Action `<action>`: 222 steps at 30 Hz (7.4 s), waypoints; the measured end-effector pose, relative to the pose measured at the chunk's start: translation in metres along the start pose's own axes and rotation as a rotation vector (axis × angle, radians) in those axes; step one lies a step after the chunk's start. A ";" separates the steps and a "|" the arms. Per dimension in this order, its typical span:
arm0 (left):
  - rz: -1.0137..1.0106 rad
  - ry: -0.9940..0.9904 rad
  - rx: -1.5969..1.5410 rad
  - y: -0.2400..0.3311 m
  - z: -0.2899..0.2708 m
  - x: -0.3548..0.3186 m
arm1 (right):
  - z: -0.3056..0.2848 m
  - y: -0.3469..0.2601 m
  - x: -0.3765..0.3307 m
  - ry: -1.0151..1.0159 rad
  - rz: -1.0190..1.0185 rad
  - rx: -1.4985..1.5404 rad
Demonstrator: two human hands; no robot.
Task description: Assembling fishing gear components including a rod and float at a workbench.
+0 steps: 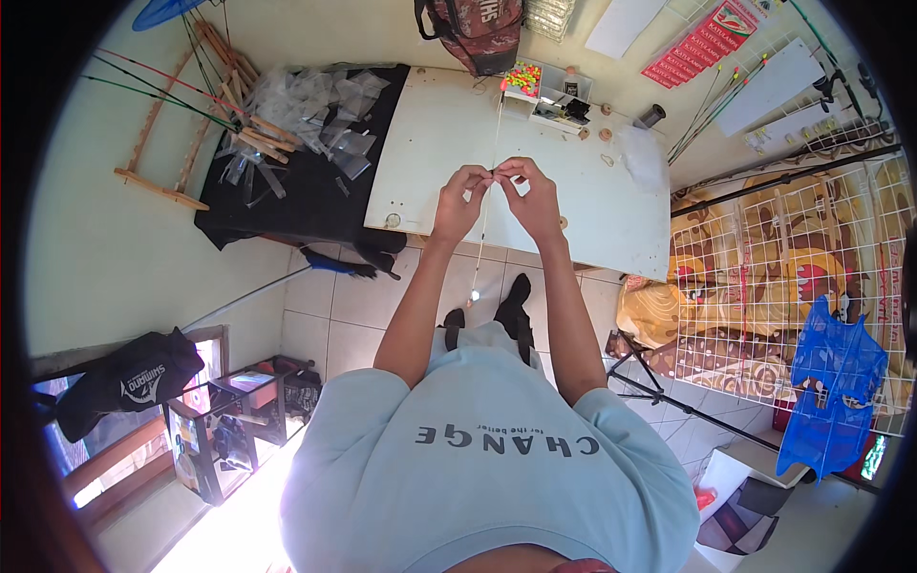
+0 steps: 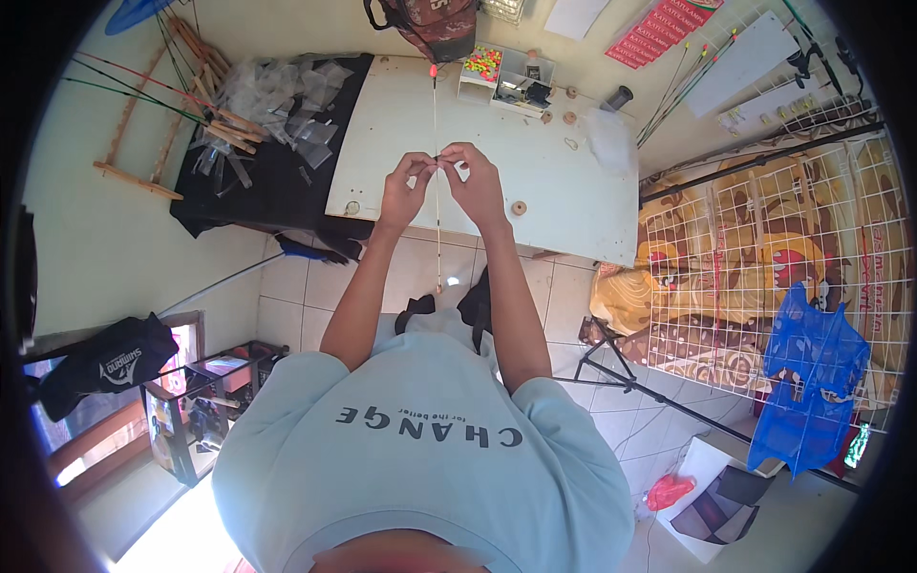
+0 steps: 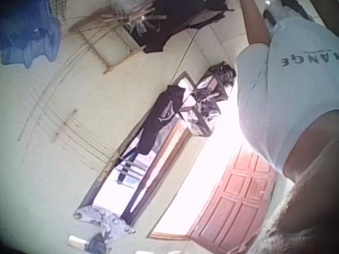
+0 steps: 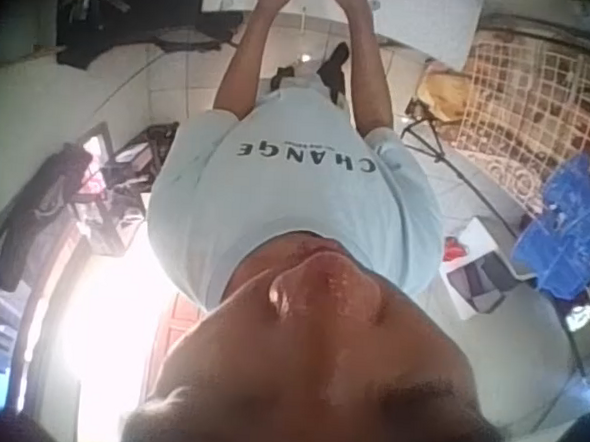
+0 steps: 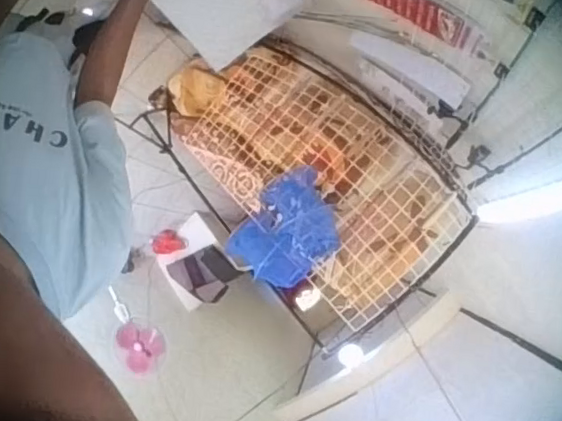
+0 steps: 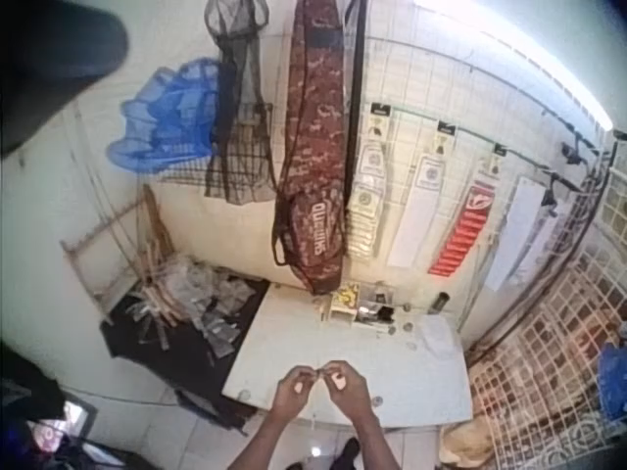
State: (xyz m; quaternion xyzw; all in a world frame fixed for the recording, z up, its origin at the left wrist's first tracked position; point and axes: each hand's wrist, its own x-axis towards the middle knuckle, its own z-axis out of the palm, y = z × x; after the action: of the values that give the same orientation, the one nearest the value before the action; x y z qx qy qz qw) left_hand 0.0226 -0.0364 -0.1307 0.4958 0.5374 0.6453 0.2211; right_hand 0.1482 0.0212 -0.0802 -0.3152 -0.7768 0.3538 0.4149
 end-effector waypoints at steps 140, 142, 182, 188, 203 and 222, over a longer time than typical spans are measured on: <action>-0.193 -0.057 0.089 0.008 -0.017 0.001 | 0.023 0.021 -0.026 0.057 0.386 0.518; -0.177 -0.040 0.062 0.010 -0.015 0.000 | 0.021 0.019 -0.026 0.069 0.368 0.504; -0.169 -0.094 -0.092 0.012 -0.005 0.000 | 0.003 0.011 -0.020 0.134 0.315 0.712; -0.143 -0.067 -0.053 0.007 -0.005 -0.001 | 0.003 0.004 -0.018 0.061 0.389 0.666; -0.138 -0.036 -0.082 0.000 -0.007 -0.001 | 0.015 0.014 -0.015 0.094 0.296 0.443; -0.142 -0.032 -0.127 0.002 -0.007 -0.002 | 0.011 0.020 -0.013 -0.031 0.282 0.416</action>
State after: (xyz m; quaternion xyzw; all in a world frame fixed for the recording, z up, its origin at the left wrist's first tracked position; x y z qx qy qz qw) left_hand 0.0175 -0.0418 -0.1295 0.4517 0.5258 0.6527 0.3058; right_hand 0.1487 0.0192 -0.1059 -0.3228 -0.6420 0.5651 0.4054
